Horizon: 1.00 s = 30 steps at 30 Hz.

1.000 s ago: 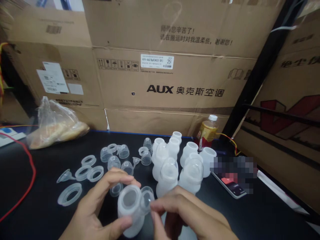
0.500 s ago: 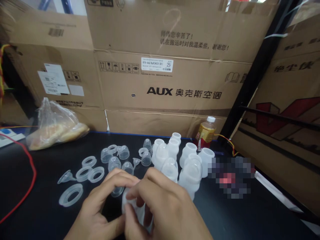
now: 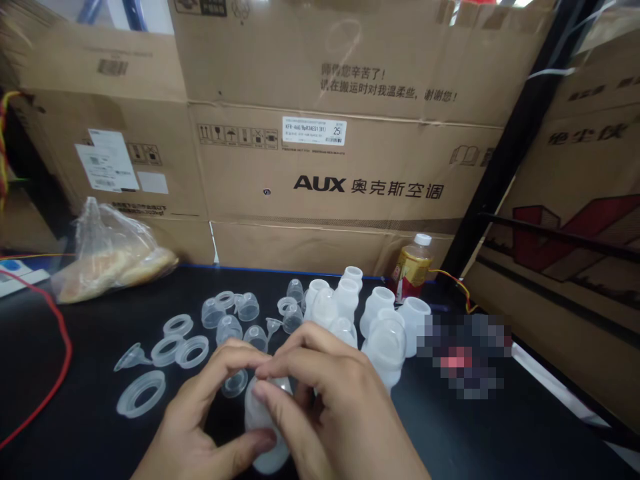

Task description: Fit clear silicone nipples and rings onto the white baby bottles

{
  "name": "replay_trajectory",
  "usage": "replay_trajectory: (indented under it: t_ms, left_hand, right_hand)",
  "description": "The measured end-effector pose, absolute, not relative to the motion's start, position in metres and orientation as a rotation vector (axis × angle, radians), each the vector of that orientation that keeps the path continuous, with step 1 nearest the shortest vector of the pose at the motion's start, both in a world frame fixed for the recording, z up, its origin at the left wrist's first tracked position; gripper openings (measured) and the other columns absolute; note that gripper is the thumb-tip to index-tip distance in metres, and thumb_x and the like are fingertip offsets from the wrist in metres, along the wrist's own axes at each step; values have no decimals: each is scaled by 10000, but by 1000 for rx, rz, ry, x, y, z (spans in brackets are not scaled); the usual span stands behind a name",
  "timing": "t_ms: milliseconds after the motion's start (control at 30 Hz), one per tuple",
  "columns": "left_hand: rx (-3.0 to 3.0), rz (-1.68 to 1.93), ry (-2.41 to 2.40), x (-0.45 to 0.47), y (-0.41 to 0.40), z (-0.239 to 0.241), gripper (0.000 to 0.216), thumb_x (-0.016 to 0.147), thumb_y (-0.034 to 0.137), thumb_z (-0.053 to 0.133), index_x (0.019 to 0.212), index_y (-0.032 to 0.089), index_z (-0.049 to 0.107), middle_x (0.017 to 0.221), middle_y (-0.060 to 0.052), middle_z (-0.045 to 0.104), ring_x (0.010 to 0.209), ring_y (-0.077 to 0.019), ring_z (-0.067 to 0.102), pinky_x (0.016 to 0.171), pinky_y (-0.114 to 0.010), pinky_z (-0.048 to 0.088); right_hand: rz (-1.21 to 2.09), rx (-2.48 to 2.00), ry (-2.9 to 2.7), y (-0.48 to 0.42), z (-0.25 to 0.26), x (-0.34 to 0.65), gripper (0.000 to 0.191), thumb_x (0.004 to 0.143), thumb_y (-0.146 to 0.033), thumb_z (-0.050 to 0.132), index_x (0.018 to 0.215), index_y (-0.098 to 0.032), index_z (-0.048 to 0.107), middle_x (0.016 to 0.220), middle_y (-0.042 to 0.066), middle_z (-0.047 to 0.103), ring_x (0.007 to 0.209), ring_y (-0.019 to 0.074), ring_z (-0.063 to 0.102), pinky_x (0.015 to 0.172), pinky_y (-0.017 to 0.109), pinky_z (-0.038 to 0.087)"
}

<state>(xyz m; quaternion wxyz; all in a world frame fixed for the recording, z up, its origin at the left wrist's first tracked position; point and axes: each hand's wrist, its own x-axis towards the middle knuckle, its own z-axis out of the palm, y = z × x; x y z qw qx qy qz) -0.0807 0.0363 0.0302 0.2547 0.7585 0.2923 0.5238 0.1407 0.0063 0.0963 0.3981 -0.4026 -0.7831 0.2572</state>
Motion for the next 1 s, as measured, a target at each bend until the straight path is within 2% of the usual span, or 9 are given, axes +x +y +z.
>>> replay_trajectory:
  t_ms: [200, 400, 567, 733, 900, 1000]
  left_hand:
    - [2077, 1389, 838, -83, 36, 27, 410, 953, 567, 919, 1291, 483, 703, 1108, 89, 774, 1034, -199, 754, 927, -307, 592]
    - [2116, 1469, 800, -78, 38, 32, 356, 991, 667, 841, 1229, 421, 742, 1004, 61, 777, 910, -189, 759, 829, -289, 592]
    - [2035, 1415, 751, -79, 38, 27, 379, 994, 655, 842, 1261, 401, 753, 1066, 31, 773, 977, -220, 730, 883, -327, 568]
    - [1980, 1435, 710, -80, 39, 22, 309, 1024, 582, 837, 1261, 396, 768, 1075, 25, 755, 999, -223, 722, 912, -338, 553]
    - [1868, 1434, 775, -75, 34, 23, 305, 993, 622, 850, 1198, 411, 771, 1060, 49, 734, 998, -209, 699, 924, -334, 520]
    - [1814, 1429, 800, -76, 32, 23, 290, 972, 591, 875, 1170, 407, 771, 1059, 55, 738, 996, -208, 706, 916, -333, 512]
  right_hand:
    - [559, -1060, -2041, 9, 102, 132, 238, 1086, -149, 660, 1051, -271, 861, 952, -6, 718, 757, 136, 689, 674, 272, 517]
    - [552, -1089, -2015, 9, 102, 133, 258, 1086, -152, 651, 1070, -293, 867, 966, -5, 728, 794, 153, 719, 707, 282, 542]
    - [585, -1051, -1925, 9, 93, 131, 225, 1084, -197, 676, 1084, -284, 883, 955, 0, 723, 781, 156, 712, 679, 279, 532]
    - [625, -1026, -1892, 9, 88, 133, 149, 1077, -224, 714, 1057, -252, 859, 945, 3, 748, 703, 127, 672, 645, 244, 543]
    - [696, -1040, -1701, 7, 78, 128, 84, 987, -249, 829, 1041, -269, 890, 936, -1, 767, 640, 110, 637, 601, 234, 519]
    - [710, -1046, -1600, 5, 71, 123, 128, 895, -253, 909, 1017, -293, 904, 905, -5, 778, 646, 126, 656, 572, 229, 510]
